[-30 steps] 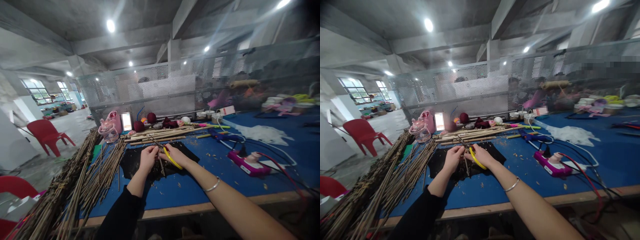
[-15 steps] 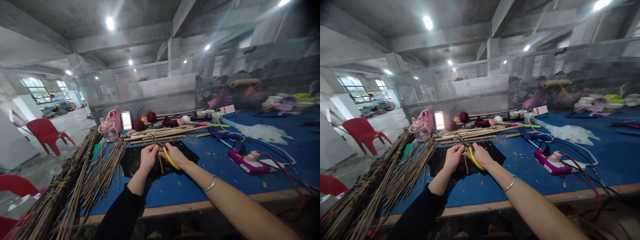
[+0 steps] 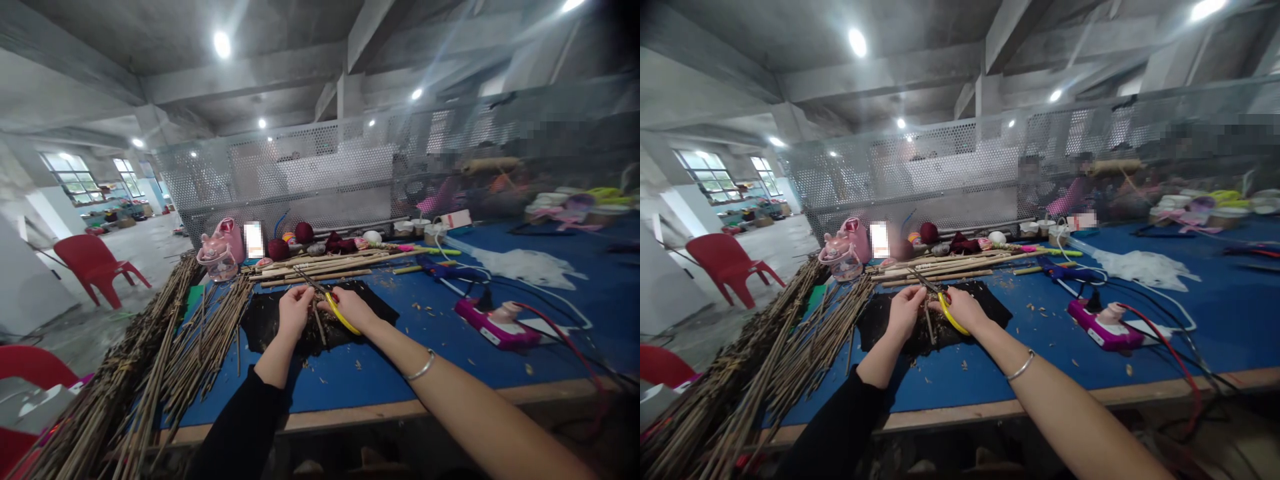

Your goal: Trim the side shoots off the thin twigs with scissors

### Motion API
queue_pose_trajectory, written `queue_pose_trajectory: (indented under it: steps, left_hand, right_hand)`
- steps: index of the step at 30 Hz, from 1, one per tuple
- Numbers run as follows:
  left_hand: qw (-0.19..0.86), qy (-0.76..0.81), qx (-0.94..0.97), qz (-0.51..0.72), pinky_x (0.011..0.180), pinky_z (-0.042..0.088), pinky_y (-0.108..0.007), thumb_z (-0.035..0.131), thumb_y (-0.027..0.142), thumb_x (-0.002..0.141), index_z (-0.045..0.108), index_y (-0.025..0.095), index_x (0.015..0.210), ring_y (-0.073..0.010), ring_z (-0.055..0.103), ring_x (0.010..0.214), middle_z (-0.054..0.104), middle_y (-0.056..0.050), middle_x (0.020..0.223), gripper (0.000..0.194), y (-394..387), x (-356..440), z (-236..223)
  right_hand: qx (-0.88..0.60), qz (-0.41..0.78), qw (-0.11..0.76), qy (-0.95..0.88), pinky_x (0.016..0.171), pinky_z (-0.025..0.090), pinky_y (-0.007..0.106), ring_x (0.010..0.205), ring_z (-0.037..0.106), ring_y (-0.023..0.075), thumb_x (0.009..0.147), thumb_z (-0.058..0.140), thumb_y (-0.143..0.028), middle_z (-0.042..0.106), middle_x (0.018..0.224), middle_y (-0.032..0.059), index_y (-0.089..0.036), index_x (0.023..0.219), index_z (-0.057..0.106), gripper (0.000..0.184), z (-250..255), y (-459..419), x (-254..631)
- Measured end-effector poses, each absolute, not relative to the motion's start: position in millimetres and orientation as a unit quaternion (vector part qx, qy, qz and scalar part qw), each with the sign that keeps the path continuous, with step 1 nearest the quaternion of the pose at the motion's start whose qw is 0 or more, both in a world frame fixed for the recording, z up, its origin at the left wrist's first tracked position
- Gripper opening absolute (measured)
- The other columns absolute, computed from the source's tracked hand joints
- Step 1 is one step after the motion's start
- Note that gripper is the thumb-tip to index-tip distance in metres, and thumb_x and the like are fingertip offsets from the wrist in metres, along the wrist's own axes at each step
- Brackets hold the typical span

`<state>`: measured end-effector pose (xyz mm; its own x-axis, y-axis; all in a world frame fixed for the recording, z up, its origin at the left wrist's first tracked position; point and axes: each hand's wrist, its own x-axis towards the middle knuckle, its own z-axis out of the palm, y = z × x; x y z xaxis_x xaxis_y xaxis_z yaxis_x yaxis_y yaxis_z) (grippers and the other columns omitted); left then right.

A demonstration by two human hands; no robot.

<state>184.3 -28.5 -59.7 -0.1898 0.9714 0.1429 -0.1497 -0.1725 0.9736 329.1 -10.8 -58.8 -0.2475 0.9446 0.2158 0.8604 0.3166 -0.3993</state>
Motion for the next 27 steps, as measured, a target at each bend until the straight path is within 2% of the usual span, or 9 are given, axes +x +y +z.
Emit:
queue_pose_trajectory:
  steps: [6, 11, 18, 23, 27]
  left_hand:
    - [0.417, 0.473, 0.47, 0.618, 0.043, 0.038, -0.017, 0.066, 0.038, 0.061, 0.059, 0.012, 0.07, -0.0061, 0.046, 0.045, 0.054, 0.001, 0.056, 0.029, -26.2, 182.4, -62.9]
    - [0.41, 0.46, 0.494, 0.614, 0.046, 0.038, -0.016, 0.065, 0.039, 0.062, 0.059, 0.012, 0.068, -0.0066, 0.047, 0.049, 0.056, 0.0, 0.058, 0.029, -28.0, 184.1, -62.2]
    - [0.488, 0.433, 0.478, 0.588, 0.046, 0.041, -0.019, 0.065, 0.039, 0.063, 0.063, 0.013, 0.088, -0.0067, 0.049, 0.048, 0.062, -0.003, 0.07, 0.037, -29.1, 185.3, -62.0]
    - [0.494, 0.437, 0.488, 0.571, 0.044, 0.038, -0.018, 0.067, 0.038, 0.06, 0.063, 0.012, 0.074, -0.0058, 0.047, 0.044, 0.059, 0.001, 0.059, 0.03, -30.4, 186.1, -63.2]
    - [0.477, 0.443, 0.502, 0.569, 0.043, 0.037, -0.017, 0.065, 0.038, 0.062, 0.062, 0.013, 0.074, -0.0058, 0.047, 0.045, 0.059, 0.0, 0.06, 0.028, -31.4, 187.1, -63.3]
  right_hand:
    - [-0.574, 0.049, 0.185, -0.796, 0.053, 0.028, 0.023, 0.074, 0.059, 0.0226, 0.069, 0.044, -0.067, 0.064, 0.079, 0.0073, -0.02, 0.092, 0.05, 0.053, -56.7, -13.7, 332.2]
    - [-0.56, 0.077, 0.205, -0.799, 0.052, 0.027, 0.023, 0.072, 0.059, 0.0202, 0.073, 0.044, -0.062, 0.063, 0.081, 0.0069, -0.02, 0.091, 0.05, 0.046, -55.6, -14.9, 332.2]
    - [-0.565, 0.107, 0.238, -0.783, 0.051, 0.026, 0.022, 0.067, 0.058, 0.0183, 0.073, 0.048, -0.058, 0.062, 0.074, 0.0045, -0.021, 0.086, 0.05, 0.04, -59.0, -11.0, 334.6]
    - [-0.531, 0.133, 0.266, -0.793, 0.057, 0.031, 0.021, 0.075, 0.058, 0.0178, 0.069, 0.056, -0.055, 0.062, 0.083, 0.006, -0.019, 0.093, 0.048, 0.044, -63.7, -9.0, 336.5]
    - [-0.522, 0.142, 0.266, -0.798, 0.056, 0.03, 0.021, 0.071, 0.057, 0.0167, 0.071, 0.056, -0.052, 0.061, 0.081, 0.0056, -0.019, 0.093, 0.047, 0.041, -63.6, -9.0, 336.1]
